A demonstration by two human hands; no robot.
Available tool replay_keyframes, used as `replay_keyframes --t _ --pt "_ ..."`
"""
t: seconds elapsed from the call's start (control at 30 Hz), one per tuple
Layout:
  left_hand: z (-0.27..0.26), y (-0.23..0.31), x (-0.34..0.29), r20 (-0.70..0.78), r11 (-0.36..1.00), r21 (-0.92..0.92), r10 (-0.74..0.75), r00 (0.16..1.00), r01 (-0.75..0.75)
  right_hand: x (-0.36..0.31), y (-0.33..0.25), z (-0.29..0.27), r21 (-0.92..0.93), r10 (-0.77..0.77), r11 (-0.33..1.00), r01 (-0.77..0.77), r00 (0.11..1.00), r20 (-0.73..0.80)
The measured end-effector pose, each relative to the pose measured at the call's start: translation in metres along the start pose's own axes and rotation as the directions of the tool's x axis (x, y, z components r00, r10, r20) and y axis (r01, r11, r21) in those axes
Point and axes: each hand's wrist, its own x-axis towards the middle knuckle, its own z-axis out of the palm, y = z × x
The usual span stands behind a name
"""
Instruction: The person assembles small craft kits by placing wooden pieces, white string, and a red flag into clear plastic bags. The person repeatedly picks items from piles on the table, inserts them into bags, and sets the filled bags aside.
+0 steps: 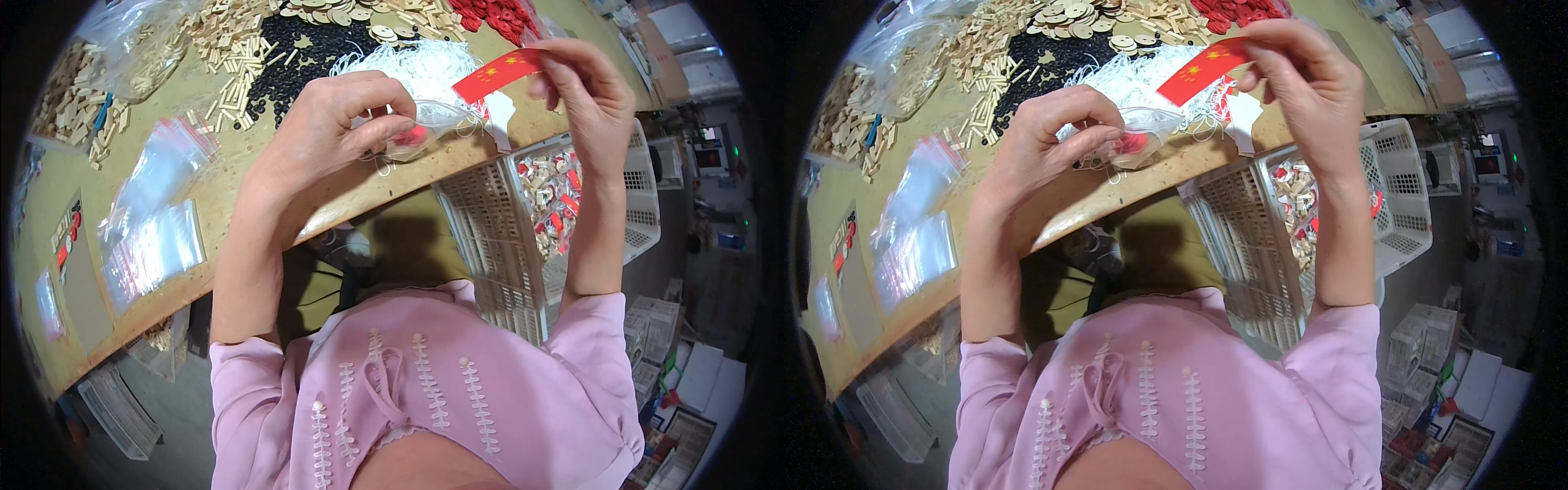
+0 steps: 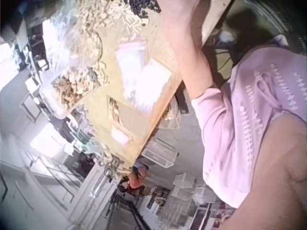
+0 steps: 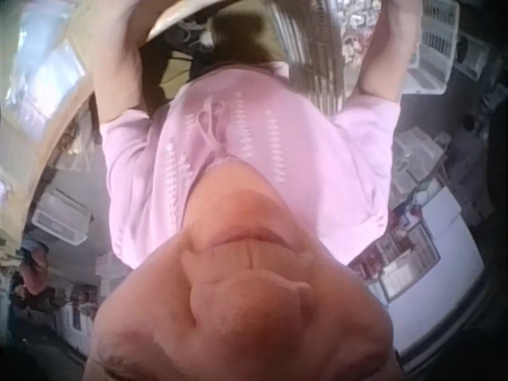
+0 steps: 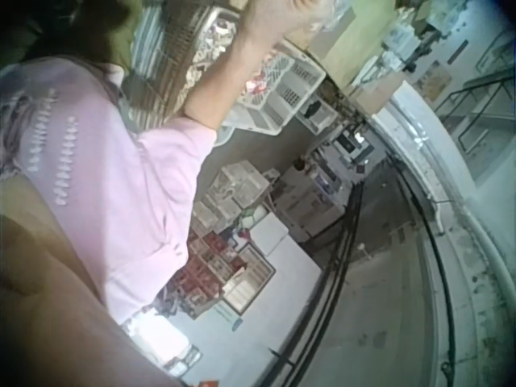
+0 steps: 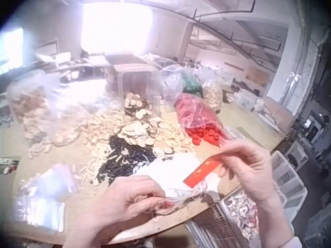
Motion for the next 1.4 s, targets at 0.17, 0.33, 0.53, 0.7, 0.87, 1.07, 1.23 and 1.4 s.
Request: replay_keyframes --t 0.17,0.33,0.53,0.7,0.87,1.07,1.23,1.4 --pt "-0.001 -0.002 0.002 0.012 0.999 0.018 0.028 1.0 -0.028 0.007 -0.001 0.024 0.024 0.04 0.999 -0.045 0.982 0.185" --pt "-0.001 -0.004 0.001 0.01 0.998 0.021 0.059 0.998 -0.059 0.007 -0.004 0.029 -0.161 0.099 0.986 -0.045 0.933 0.347" --pt "0.0 -0.006 0.001 0.006 0.997 0.005 0.075 0.997 -0.075 0.014 -0.01 0.034 -0.237 0.123 0.971 -0.014 0.884 0.451" --pt "0.002 -0.007 0.0 -0.025 0.999 0.024 0.048 0.999 -0.047 0.002 -0.003 0.051 -0.273 -0.009 0.953 0.132 0.912 0.409" --pt "0.002 -0.006 0.001 -0.098 1.0 0.012 0.008 0.995 -0.007 0.011 -0.014 0.045 -0.066 0.293 0.956 -0.286 0.916 0.275" --pt "-0.025 0.017 -0.011 -0.012 0.984 -0.114 -0.141 0.99 0.139 0.014 -0.015 0.057 0.066 0.355 0.904 -0.423 0.827 0.437" --pt "-0.053 0.03 -0.038 0.124 0.884 0.189 -0.454 0.882 0.428 -0.018 -0.003 0.117 0.131 0.447 0.773 -0.62 0.68 0.581" --pt "-0.053 0.001 -0.076 0.194 0.833 -0.053 -0.533 0.824 0.551 -0.031 0.017 0.153 0.084 0.486 0.733 -0.675 0.606 0.63"
